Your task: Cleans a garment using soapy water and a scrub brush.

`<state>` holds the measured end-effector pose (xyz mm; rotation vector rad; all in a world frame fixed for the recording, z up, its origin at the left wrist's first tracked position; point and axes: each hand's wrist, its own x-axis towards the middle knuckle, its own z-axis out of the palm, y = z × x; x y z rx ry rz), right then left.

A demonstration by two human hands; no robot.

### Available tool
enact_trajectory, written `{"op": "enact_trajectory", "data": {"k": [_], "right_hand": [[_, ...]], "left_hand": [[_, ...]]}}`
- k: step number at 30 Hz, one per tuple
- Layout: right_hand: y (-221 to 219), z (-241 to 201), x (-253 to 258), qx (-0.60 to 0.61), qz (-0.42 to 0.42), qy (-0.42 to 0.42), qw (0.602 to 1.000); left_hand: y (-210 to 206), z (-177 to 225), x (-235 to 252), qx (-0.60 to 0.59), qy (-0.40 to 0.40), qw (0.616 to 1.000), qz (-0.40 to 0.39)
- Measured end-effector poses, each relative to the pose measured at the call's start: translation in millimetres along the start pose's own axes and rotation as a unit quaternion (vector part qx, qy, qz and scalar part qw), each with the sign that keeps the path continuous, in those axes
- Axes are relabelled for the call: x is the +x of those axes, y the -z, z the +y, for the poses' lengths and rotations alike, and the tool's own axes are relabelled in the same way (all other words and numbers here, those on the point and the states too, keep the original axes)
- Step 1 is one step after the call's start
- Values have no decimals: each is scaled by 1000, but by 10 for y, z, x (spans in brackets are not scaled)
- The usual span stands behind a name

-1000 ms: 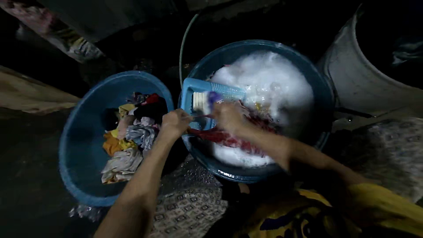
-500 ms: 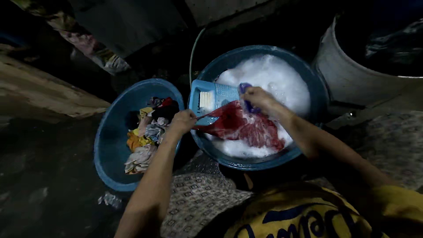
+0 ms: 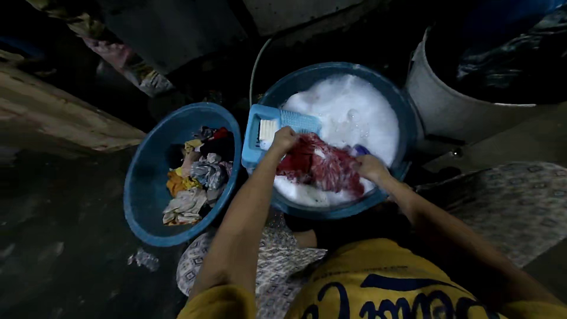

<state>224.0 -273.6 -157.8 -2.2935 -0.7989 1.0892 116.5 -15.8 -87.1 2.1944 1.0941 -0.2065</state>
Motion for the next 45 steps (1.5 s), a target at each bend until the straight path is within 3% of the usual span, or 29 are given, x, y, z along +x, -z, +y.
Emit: {"op": "enact_trajectory", "data": {"k": [1,2,3,5,7,8,11,13,16,18,21,23,25,27,29,33,34,36,39,40,42,44,45], "right_hand": [[-6,49,37,56,33,2,998],[-6,82,64,109,68,2,992],[13,94,64,163,103,7,981],[118,101,40,236,172,44,955],[294,102,-15,274,229,105,928],[408,85,-73,278,251,141,916],[800,-176,-236,283,330,222,873],[1036,-450,-280,257,361,259,858],[1267,-820,-69,150,376,274,872],[1264,-1004,293,58,354,214,909],[893,-1282,695,4,264,129,956],[412,-1609,703,39,228,201,952],[-224,-1935,574,90,146,329,929],[-762,-2182,562,91,49,370,923],[-910,-2108,689,31,26,335,941],[-379,-946,1364,-32,89,202,975],[-269,-843,1438,-24,105,172,979],[-245,-1242,1143,-17,106,147,983],[-669,-2123,542,7,3,234,972],[-779,-2098,579,8,-10,263,965],[-671,-1604,1040,2,46,288,957],[-362,-988,1395,-13,100,236,966],[-218,-940,1349,-11,98,204,974]], "left_hand": [[-45,-26,-120,-205,46,978,0],[-136,-44,-274,-387,109,916,1],[-215,-38,-485,-481,162,861,-20],[-325,-74,-821,-541,203,807,-123],[-203,-233,-1016,-537,125,794,-256],[-45,-332,-1092,-521,62,798,-296],[627,-422,-1442,-422,-69,869,-250],[951,-519,-1564,-379,-135,874,-271],[1105,-586,-1519,-288,-157,925,-191],[1026,-665,-1272,-257,-125,953,-99],[777,-871,-734,-204,-24,978,-45],[718,-923,-480,-144,29,987,-62],[702,-913,-452,-128,55,988,-66],[774,-902,-505,-99,60,991,-62],[840,-917,-530,-46,59,995,-73],[836,-982,-507,-41,85,990,-108],[820,-966,-490,-56,89,988,-113],[788,-890,-448,-67,103,985,-120],[787,-887,-449,-76,112,984,-112],[792,-929,-498,-73,113,984,-114],[855,-965,-560,-54,113,985,-118],[847,-979,-584,-43,112,985,-121],[833,-946,-570,-41,112,985,-121]]}}
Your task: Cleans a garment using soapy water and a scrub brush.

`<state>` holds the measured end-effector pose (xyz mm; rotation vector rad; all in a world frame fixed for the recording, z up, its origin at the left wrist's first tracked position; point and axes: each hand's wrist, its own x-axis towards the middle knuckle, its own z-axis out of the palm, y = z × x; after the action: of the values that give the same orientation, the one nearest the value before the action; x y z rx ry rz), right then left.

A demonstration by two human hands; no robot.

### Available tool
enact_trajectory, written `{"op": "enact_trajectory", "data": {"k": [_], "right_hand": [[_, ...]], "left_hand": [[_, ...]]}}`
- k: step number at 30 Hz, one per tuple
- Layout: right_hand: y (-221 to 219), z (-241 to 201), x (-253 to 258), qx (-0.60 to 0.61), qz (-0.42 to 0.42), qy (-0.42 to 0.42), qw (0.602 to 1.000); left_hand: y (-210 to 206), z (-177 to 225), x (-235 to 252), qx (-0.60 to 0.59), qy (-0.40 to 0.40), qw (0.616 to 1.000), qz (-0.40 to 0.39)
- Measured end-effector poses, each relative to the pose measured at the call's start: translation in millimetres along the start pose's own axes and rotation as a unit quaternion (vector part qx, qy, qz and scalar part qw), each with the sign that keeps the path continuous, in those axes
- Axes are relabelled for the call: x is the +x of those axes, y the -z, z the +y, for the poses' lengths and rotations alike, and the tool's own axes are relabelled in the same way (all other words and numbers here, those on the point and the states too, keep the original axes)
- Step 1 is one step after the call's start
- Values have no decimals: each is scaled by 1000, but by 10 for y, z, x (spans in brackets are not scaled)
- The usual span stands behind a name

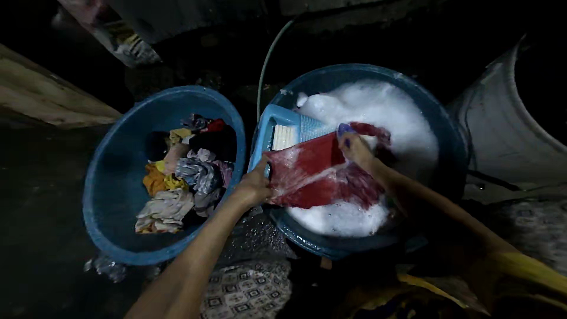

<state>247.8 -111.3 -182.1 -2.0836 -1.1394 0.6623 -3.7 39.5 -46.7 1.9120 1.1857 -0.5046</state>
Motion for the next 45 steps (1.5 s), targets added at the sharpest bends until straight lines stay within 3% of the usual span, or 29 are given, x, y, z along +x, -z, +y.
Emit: {"op": "enact_trajectory", "data": {"k": [2,4,5,7,10,11,13,15,16,18,22,25,27,28,29,31,33,36,38,41,43,45], "right_hand": [[58,-593,-166,-10,-10,-37,999],[-203,-1354,-404,34,-54,20,998],[-346,-1487,-484,55,-103,42,992],[-430,-1076,-413,51,-105,53,992],[-113,-35,-161,-30,-50,-51,997],[-1,-24,-146,-38,-40,-81,995],[29,-616,-311,-28,-38,-82,995],[-240,-1233,-575,42,-66,13,997],[-381,-1325,-683,64,-95,40,993],[-410,-1016,-717,43,-93,32,994],[35,84,-446,-24,-93,-86,992],[394,91,-442,86,-34,-64,994],[601,-32,-559,152,31,-29,988],[668,-73,-675,112,58,-42,991],[681,-87,-808,33,56,-79,995],[523,28,-971,-95,-50,-167,980],[339,236,-1073,-87,-118,-173,974],[448,411,-1254,18,-30,-86,996],[708,348,-1389,29,58,-32,997],[1293,-3,-1557,52,188,51,979],[1568,-255,-1566,40,263,103,958],[1735,-469,-1424,29,302,138,943]], "left_hand": [[-12,91,50,15,-5,1000,12],[-7,105,104,28,-20,999,36],[-7,68,101,29,-28,998,41],[17,29,19,5,-33,999,33],[23,13,-80,-17,-31,999,37],[6,40,-60,-8,-34,999,39],[-28,118,0,8,-45,997,55],[-23,204,-3,30,-52,996,71],[-9,196,-33,46,-51,994,81],[71,118,-117,34,-54,992,105],[63,37,-216,-27,-68,992,107],[89,116,-292,-90,-134,979,122],[119,61,-278,-227,-189,950,97],[77,14,-235,-298,-190,933,68],[-7,-27,-184,-339,-163,926,30],[-237,1,-159,-288,-65,954,-57],[-415,141,-261,-203,-21,970,-130],[-382,211,-452,-322,-75,936,-122],[-193,42,-534,-410,-186,878,-163],[49,-172,-708,-332,-380,836,-216],[92,-207,-857,-275,-431,834,-207],[163,-212,-904,-248,-431,846,-194]]}}
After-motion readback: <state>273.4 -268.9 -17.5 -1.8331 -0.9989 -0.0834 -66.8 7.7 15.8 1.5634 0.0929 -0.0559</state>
